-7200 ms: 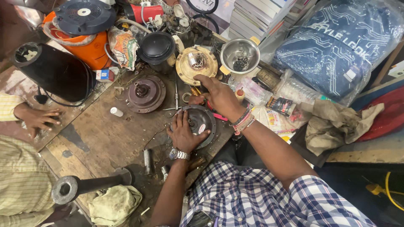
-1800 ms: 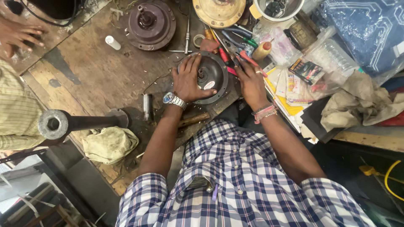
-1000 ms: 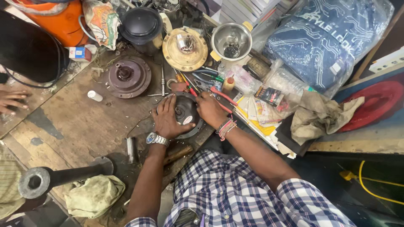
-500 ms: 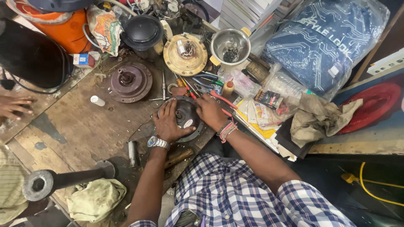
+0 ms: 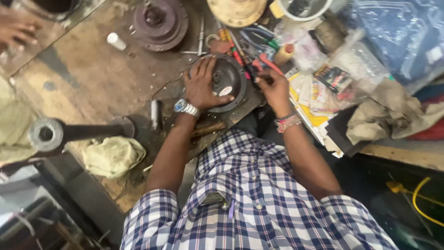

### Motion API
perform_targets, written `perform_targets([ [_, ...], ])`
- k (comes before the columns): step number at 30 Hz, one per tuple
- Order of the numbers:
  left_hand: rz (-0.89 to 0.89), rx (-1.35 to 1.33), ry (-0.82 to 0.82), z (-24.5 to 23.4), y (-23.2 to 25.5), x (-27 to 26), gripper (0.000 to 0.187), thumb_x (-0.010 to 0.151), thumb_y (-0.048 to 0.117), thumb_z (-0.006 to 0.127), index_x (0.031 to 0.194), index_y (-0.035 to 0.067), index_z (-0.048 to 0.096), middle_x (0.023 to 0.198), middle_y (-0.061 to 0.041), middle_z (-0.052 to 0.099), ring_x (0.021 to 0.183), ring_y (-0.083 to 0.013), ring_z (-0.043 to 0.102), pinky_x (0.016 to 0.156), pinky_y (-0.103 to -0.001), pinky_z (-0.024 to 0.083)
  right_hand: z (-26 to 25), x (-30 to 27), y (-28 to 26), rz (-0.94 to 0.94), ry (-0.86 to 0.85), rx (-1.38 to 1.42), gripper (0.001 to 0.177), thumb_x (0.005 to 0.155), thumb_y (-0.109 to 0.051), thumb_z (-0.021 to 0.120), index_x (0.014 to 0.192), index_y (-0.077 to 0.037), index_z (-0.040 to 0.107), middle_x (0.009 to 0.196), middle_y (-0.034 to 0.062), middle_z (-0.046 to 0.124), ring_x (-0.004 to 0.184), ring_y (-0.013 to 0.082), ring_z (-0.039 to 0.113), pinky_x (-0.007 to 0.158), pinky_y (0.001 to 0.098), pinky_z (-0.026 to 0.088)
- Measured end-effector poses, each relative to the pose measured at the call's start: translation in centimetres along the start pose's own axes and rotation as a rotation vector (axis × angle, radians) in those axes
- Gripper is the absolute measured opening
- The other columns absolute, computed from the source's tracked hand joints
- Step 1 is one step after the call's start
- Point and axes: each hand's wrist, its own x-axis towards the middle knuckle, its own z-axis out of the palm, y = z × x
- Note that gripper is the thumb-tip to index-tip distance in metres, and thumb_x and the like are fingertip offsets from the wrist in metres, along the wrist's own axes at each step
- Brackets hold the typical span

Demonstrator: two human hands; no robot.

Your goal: The person works on a circular metal electrical component on a cluttered workbench. They use a screwdriver to adjust parts and a hammer to tap the component, then wipe it with a cloth. The person continues to manipulate the component with their hands and tools throughout the clip.

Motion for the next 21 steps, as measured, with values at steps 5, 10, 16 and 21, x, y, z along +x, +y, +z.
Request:
perform_targets([
  [5, -0.001, -0.003, -0.006, -1.4, 0.7, 0.1, 0.140, 0.049, 0.077, 0.086, 0.158, 0.010, 0.029, 0.161, -0.013, 0.037, 0.150, -0.0332, 0.030, 0.111, -0.071, 0.023, -0.4, -1.4, -2.0, -0.143, -0.044, -0.344, 0.017, 0.087, -0.008, 0.079, 0.102, -0.002, 0.075, 0.091, 0.0134, 0.072, 0.078, 0.0245, 0.071, 0.072, 0.0356, 0.055],
  [10, -0.001, 0.001, -0.012, -1.2, 0.6, -0.3, 0.140, 0.048, 0.077, 0.086, 0.157, 0.009, 0.030, 0.160, -0.014, 0.037, 0.149, -0.0332, 0.030, 0.109, -0.071, 0.023, 1.5, -3.4, -2.2, -0.395, -0.029, -0.557, 0.016, 0.082, -0.004, 0.077, 0.097, -0.001, 0.074, 0.096, 0.0188, 0.067, 0.090, 0.0392, 0.066, 0.079, 0.0485, 0.052],
  [16, 0.004, 0.001, -0.002, -1.1, 0.7, -0.2, 0.138, 0.049, 0.076, 0.085, 0.158, 0.011, 0.031, 0.160, -0.013, 0.039, 0.150, -0.0326, 0.031, 0.112, -0.069, 0.024, 1.8, -3.9, -2.1, -0.411, -0.037, -0.544, 0.022, 0.081, -0.003, 0.073, 0.103, -0.004, 0.074, 0.097, 0.0185, 0.066, 0.092, 0.0389, 0.065, 0.079, 0.0480, 0.052],
  [21, 0.047, -0.005, -0.003, -1.2, 0.2, -0.1, 0.138, 0.050, 0.077, 0.086, 0.158, 0.010, 0.031, 0.161, -0.013, 0.037, 0.149, -0.0343, 0.030, 0.111, -0.072, 0.023, 3.2, -7.5, -4.5, -0.432, -0.383, -0.839, 0.007, 0.086, -0.011, 0.071, 0.091, -0.006, 0.072, 0.092, 0.0153, 0.067, 0.088, 0.0352, 0.067, 0.075, 0.0470, 0.053],
])
